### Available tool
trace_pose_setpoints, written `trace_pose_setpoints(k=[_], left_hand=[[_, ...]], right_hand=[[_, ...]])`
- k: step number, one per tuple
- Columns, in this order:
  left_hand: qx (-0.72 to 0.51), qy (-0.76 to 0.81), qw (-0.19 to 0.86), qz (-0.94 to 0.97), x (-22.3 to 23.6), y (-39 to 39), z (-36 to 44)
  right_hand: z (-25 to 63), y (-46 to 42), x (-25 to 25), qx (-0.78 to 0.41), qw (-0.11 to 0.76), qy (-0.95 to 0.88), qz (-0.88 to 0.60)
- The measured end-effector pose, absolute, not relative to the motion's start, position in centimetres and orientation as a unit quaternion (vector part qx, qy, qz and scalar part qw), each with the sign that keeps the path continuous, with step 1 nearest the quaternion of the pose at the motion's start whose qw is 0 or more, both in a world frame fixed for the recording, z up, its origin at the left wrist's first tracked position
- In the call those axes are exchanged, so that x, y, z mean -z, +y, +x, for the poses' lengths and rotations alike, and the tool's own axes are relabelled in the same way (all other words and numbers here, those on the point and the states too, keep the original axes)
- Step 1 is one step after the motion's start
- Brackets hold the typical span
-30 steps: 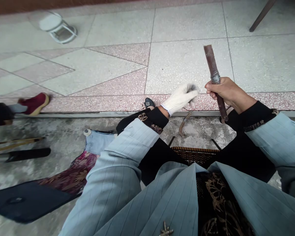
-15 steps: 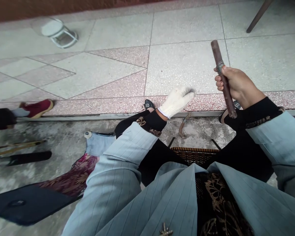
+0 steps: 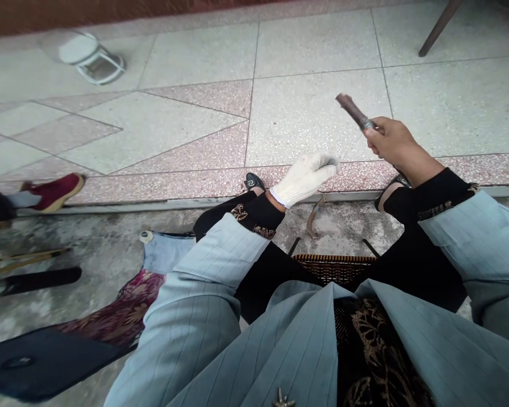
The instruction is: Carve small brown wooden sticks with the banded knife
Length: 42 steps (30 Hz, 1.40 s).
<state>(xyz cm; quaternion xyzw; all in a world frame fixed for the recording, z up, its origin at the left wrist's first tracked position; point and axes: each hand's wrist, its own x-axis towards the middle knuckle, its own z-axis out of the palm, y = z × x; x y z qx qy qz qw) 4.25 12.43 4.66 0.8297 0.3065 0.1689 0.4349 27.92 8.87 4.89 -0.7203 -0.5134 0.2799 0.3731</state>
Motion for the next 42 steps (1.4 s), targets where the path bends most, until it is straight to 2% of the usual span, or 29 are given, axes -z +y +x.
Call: trace_pose_setpoints(k=[2, 4, 7, 10, 13, 17, 20, 22, 27, 30, 35, 42], left_hand=[[-0.157, 0.296, 0.401, 0.852, -5.0, 12.4, 4.2], [-0.15, 0.3, 0.324, 0.885, -5.1, 12.3, 4.0], [-0.159, 0.303, 0.181, 0.922, -4.6, 12.2, 3.8], [-0.159, 0.278, 0.092, 0.943, -3.9, 11.9, 3.9], [-0.129, 0.252, 0.046, 0.958, -3.8, 11.3, 4.3], [-0.11, 0.255, 0.058, 0.959, -3.8, 10.5, 5.0], [-0.111, 0.291, 0.1, 0.945, -3.4, 10.7, 5.3], [-0.111, 0.307, 0.177, 0.928, -3.1, 11.3, 5.4], [-0.137, 0.226, 0.588, 0.765, -2.9, 13.3, 5.2], [-0.182, 0.214, 0.743, 0.608, -3.1, 13.4, 5.3], [-0.174, 0.175, 0.823, 0.511, -3.2, 12.7, 5.8], [-0.178, 0.203, 0.813, 0.515, -3.0, 12.6, 5.5]], right_hand=[[28.2, 8.9, -4.5, -0.206, 0.335, -0.564, -0.727], [28.4, 9.0, -4.3, -0.193, 0.329, -0.578, -0.722], [28.1, 9.0, -4.6, -0.303, 0.383, -0.518, -0.702], [27.3, 8.9, -5.4, -0.413, 0.459, -0.434, -0.656], [26.4, 8.7, -5.9, -0.435, 0.482, -0.422, -0.632], [25.8, 8.7, -6.2, -0.426, 0.501, -0.423, -0.624], [25.6, 8.6, -6.5, -0.414, 0.504, -0.421, -0.63], [25.5, 8.4, -6.9, -0.405, 0.497, -0.439, -0.629], [24.6, 7.6, -7.7, -0.42, 0.481, -0.479, -0.602], [23.9, 7.3, -7.9, -0.46, 0.475, -0.477, -0.58], [23.3, 7.2, -7.8, -0.532, 0.487, -0.496, -0.483], [23.5, 7.0, -7.5, -0.572, 0.485, -0.499, -0.434]])
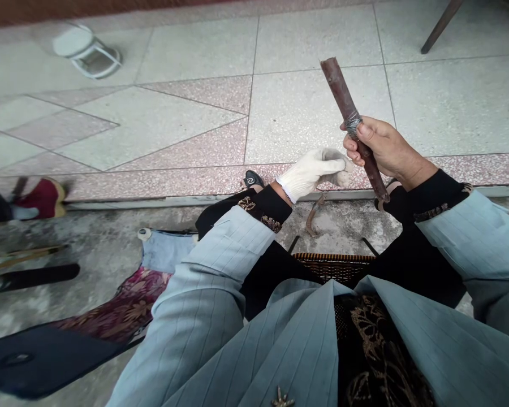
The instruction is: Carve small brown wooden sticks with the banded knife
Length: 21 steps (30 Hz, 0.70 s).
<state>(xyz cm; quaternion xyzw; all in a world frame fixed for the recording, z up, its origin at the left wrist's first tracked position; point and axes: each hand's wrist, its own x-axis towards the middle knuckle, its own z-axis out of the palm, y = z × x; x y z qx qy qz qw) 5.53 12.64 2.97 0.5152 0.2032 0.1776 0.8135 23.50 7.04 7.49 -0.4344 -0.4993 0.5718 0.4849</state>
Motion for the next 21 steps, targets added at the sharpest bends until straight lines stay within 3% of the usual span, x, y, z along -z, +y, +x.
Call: trace_pose_setpoints(k=[8, 11, 15, 21], left_hand=[[-0.262, 0.26, 0.708, 0.602, -3.1, 12.3, 6.0], [-0.296, 0.312, 0.561, 0.708, -3.7, 12.5, 5.9], [-0.214, 0.359, 0.311, 0.854, -4.0, 13.3, 5.4], [-0.138, 0.281, 0.117, 0.943, -3.4, 13.2, 5.4]], right_hand=[[23.2, 7.0, -7.2, -0.563, 0.518, -0.474, -0.436], [23.1, 7.4, -6.6, -0.577, 0.528, -0.423, -0.458], [22.9, 7.7, -6.1, -0.579, 0.537, -0.366, -0.493], [22.3, 7.9, -5.4, -0.581, 0.558, -0.306, -0.506]])
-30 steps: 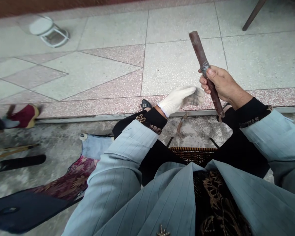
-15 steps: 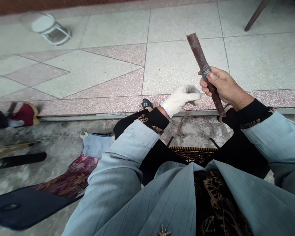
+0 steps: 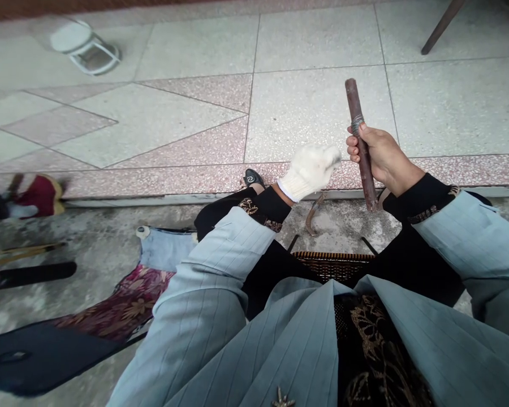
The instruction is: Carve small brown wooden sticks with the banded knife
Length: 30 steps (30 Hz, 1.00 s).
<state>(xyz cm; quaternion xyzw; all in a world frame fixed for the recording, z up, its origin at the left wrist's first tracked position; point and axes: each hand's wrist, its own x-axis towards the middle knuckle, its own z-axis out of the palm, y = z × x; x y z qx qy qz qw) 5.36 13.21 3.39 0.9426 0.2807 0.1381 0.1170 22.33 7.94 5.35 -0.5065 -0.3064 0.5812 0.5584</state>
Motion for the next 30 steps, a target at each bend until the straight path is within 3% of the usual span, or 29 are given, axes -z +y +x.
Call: trace_pose_setpoints(k=[3, 9, 14, 19, 23, 26, 30], left_hand=[[-0.136, 0.236, 0.123, 0.954, -3.2, 13.1, 5.4], [-0.136, 0.35, 0.481, 0.792, -2.8, 13.6, 4.8], [-0.135, 0.273, 0.586, 0.751, -3.7, 12.5, 4.7], [-0.105, 0.243, 0.503, 0.823, -5.0, 12.2, 4.5], [-0.122, 0.261, 0.407, 0.866, -6.4, 13.5, 3.4], [-0.109, 0.253, 0.36, 0.891, -7.2, 13.9, 2.8], [-0.065, 0.208, 0.35, 0.911, -7.4, 13.7, 2.9]], right_hand=[[22.5, 8.3, -4.9, -0.598, 0.541, -0.272, -0.525], [24.3, 8.6, -5.7, -0.561, 0.55, -0.286, -0.549], [24.6, 8.7, -5.3, -0.534, 0.529, -0.293, -0.59], [25.2, 9.4, -3.6, -0.456, 0.448, -0.38, -0.668], [26.3, 9.5, -3.4, -0.388, 0.223, -0.553, -0.703], [26.6, 9.1, -3.8, -0.414, 0.058, -0.637, -0.647], [25.9, 7.8, -4.0, -0.537, -0.051, -0.667, -0.515]])
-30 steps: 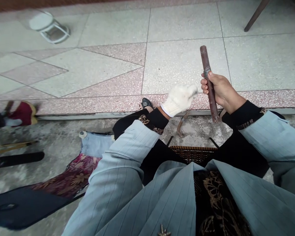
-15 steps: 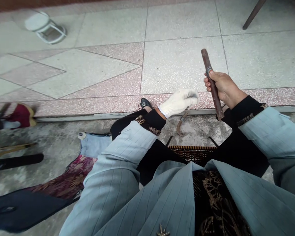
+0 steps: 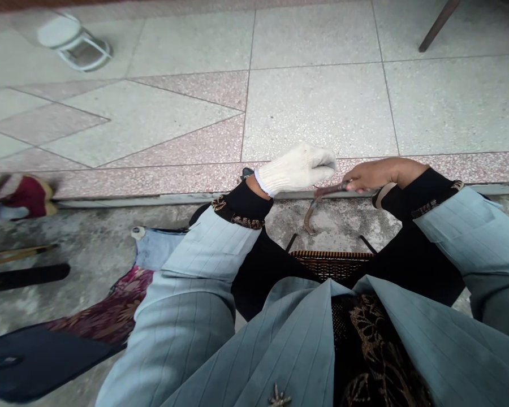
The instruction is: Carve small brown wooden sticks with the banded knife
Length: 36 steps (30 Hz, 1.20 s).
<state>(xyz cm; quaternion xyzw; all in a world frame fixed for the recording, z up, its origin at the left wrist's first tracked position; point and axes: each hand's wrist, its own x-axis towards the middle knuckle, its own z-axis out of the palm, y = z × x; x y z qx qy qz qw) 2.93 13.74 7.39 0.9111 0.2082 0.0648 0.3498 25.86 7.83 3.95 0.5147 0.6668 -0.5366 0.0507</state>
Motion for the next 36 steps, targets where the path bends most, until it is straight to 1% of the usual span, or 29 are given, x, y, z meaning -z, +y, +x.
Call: trace_pose_setpoints(k=[2, 4, 6, 8, 11, 15, 17, 20, 21, 22, 23, 24, 26, 27, 29, 32, 34, 36], left_hand=[[-0.053, 0.205, 0.344, 0.915, -7.2, 14.0, 3.2], [-0.048, 0.219, 0.339, 0.914, -6.8, 14.5, 3.5], [-0.046, 0.234, 0.339, 0.91, -6.2, 15.3, 3.6], [-0.042, 0.237, 0.345, 0.907, -5.3, 15.9, 3.7], [-0.04, 0.238, 0.386, 0.89, -3.5, 16.3, 3.8], [-0.035, 0.224, 0.522, 0.822, -1.6, 15.0, 4.2], [-0.073, 0.254, 0.574, 0.775, -1.4, 13.9, 4.5], [-0.078, 0.275, 0.611, 0.738, -1.8, 12.7, 5.2], [-0.076, 0.273, 0.612, 0.738, -2.1, 12.5, 5.4], [-0.072, 0.268, 0.609, 0.743, -2.3, 12.3, 5.6], [-0.066, 0.258, 0.602, 0.753, -2.6, 12.2, 5.7], [-0.062, 0.246, 0.593, 0.764, -2.8, 12.1, 5.8], [-0.058, 0.231, 0.566, 0.789, -3.3, 12.1, 5.8], [-0.055, 0.228, 0.546, 0.804, -3.5, 12.2, 5.8], [-0.042, 0.226, 0.497, 0.837, -3.9, 12.3, 5.6], [-0.007, 0.196, 0.435, 0.879, -4.2, 12.7, 5.5], [0.005, 0.166, 0.41, 0.897, -4.2, 13.0, 5.4], [0.014, 0.148, 0.408, 0.901, -4.1, 13.4, 5.4]], right_hand=[[25.3, 7.0, -4.0, 0.59, 0.098, 0.661, 0.452], [24.7, 6.3, -4.4, 0.621, 0.126, 0.651, 0.418], [24.3, 5.7, -5.0, 0.642, 0.121, 0.645, 0.395], [24.1, 5.3, -6.0, 0.659, 0.093, 0.65, 0.367], [24.5, 4.9, -7.5, 0.652, 0.031, 0.663, 0.367], [26.3, 4.6, -9.0, 0.579, -0.083, 0.644, 0.493], [27.0, 4.7, -9.4, 0.537, -0.156, 0.628, 0.541], [27.4, 5.3, -9.0, 0.472, -0.298, 0.592, 0.581], [27.4, 5.6, -8.7, 0.447, -0.326, 0.58, 0.598], [27.3, 5.9, -8.2, 0.417, -0.33, 0.575, 0.621], [27.3, 6.2, -7.7, 0.383, -0.307, 0.579, 0.651], [27.4, 6.5, -7.1, 0.342, -0.262, 0.591, 0.682], [27.6, 7.0, -6.0, 0.265, -0.152, 0.625, 0.719], [27.7, 7.1, -5.4, 0.239, -0.102, 0.643, 0.721], [27.9, 7.0, -4.6, 0.231, -0.028, 0.673, 0.702], [27.5, 6.3, -4.3, 0.286, 0.059, 0.703, 0.648], [26.8, 5.7, -4.8, 0.364, 0.109, 0.716, 0.585], [26.4, 5.2, -5.7, 0.459, 0.134, 0.714, 0.512]])
